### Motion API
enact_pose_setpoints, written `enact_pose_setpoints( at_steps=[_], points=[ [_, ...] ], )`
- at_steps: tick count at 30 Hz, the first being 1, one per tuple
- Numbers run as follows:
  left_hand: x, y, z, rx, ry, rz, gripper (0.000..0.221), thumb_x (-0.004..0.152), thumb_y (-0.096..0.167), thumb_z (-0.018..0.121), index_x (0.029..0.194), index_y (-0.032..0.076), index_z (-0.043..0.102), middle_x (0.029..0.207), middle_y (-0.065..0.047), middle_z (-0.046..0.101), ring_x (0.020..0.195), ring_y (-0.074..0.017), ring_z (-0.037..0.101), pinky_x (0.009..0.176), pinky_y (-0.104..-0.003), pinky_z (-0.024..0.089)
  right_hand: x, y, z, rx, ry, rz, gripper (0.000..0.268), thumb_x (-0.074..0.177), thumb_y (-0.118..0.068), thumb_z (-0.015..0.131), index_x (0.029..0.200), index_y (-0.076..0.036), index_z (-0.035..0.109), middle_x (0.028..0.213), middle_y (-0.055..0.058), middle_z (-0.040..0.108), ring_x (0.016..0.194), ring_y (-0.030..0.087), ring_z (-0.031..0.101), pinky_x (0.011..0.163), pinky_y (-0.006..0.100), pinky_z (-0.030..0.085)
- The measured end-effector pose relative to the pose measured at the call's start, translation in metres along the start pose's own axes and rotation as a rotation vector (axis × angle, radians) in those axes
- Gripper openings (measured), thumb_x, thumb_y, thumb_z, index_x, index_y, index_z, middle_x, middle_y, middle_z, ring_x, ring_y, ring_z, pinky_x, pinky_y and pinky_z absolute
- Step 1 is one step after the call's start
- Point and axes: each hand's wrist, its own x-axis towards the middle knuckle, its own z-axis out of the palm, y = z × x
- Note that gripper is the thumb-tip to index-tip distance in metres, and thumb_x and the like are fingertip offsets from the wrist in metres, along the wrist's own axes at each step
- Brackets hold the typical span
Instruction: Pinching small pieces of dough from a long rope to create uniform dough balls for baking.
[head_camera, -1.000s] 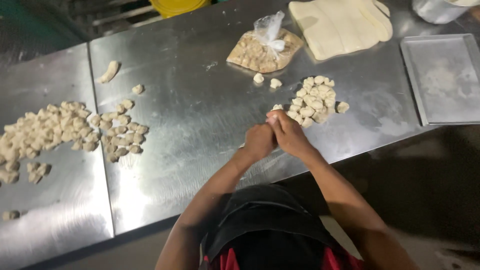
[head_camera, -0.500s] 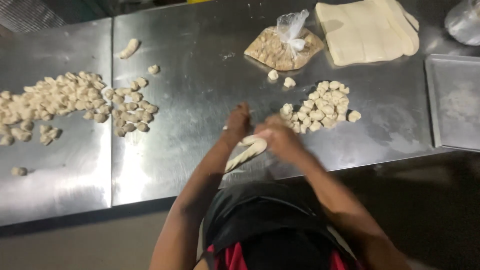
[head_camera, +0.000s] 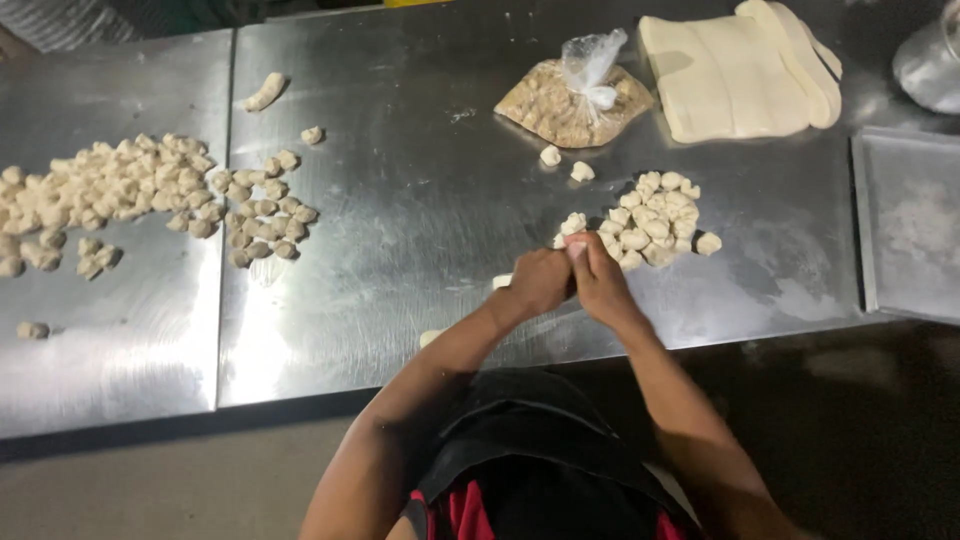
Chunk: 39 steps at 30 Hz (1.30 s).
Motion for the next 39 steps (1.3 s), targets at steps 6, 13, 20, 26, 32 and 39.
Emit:
enact_pose_setpoints(
  at_steps=[6,13,20,26,32,39],
  points=[
    [0.012,0.026,-0.025,0.241,0.004,-0.114,0.017,0.085,0.016,0.068,0.099,0.008,0.073,0.096,-0.013,0.077,0.089,-0.0314,0.077,0.071,-0.044,0.062,0.006,0.029,0.019,-0.359,0.363,0.071,0.036,0.118,-0.028,0.047,0.104,0.002,0.061,0.09,0.018,0.065,0.082,0.037,0.066,0.074,0.048,0.049],
    [0.021,-0.115,0.03,0.204,0.124,-0.03,0.038,0.083,0.016,0.073,0.118,0.009,0.06,0.114,-0.022,0.068,0.101,-0.0411,0.07,0.08,-0.049,0.058,-0.034,-0.017,0.04,0.1,-0.379,-0.019,0.018,0.1,-0.013,0.058,0.103,0.001,0.07,0.09,0.009,0.069,0.089,0.024,0.067,0.08,0.042,0.053],
    [-0.001,-0.022,-0.052,-0.279,0.355,0.521,0.073,0.071,0.003,0.068,0.14,-0.008,0.046,0.131,-0.038,0.057,0.109,-0.0536,0.061,0.086,-0.051,0.056,-0.002,-0.033,0.01,-0.535,0.255,-0.358,0.032,0.087,-0.02,0.075,0.112,-0.001,0.074,0.11,0.015,0.068,0.094,0.03,0.067,0.079,0.039,0.052],
    [0.01,-0.036,0.001,-0.726,-0.003,-0.08,0.015,0.097,0.015,0.061,0.092,0.004,0.07,0.077,-0.022,0.07,0.074,-0.0425,0.072,0.069,-0.051,0.057,-0.006,-0.055,-0.025,-0.133,0.339,0.057,0.021,0.098,-0.017,0.07,0.116,-0.006,0.071,0.104,0.012,0.071,0.084,0.027,0.068,0.074,0.04,0.054],
    [0.008,0.037,-0.021,0.052,0.111,0.081,0.016,0.084,0.015,0.066,0.092,0.005,0.075,0.085,-0.021,0.075,0.078,-0.0394,0.074,0.069,-0.05,0.058,-0.006,-0.032,-0.007,-0.167,0.365,-0.141,0.03,0.112,-0.026,0.05,0.117,0.001,0.06,0.103,0.019,0.068,0.098,0.038,0.065,0.079,0.045,0.049],
    [0.019,0.041,-0.038,0.368,-0.11,-0.038,0.017,0.088,0.018,0.064,0.096,0.009,0.077,0.094,-0.015,0.078,0.086,-0.0314,0.077,0.068,-0.044,0.062,-0.004,0.072,0.024,-0.35,0.407,0.103,0.024,0.109,-0.02,0.05,0.097,-0.002,0.061,0.091,0.022,0.067,0.087,0.041,0.065,0.077,0.045,0.05]
  ],
)
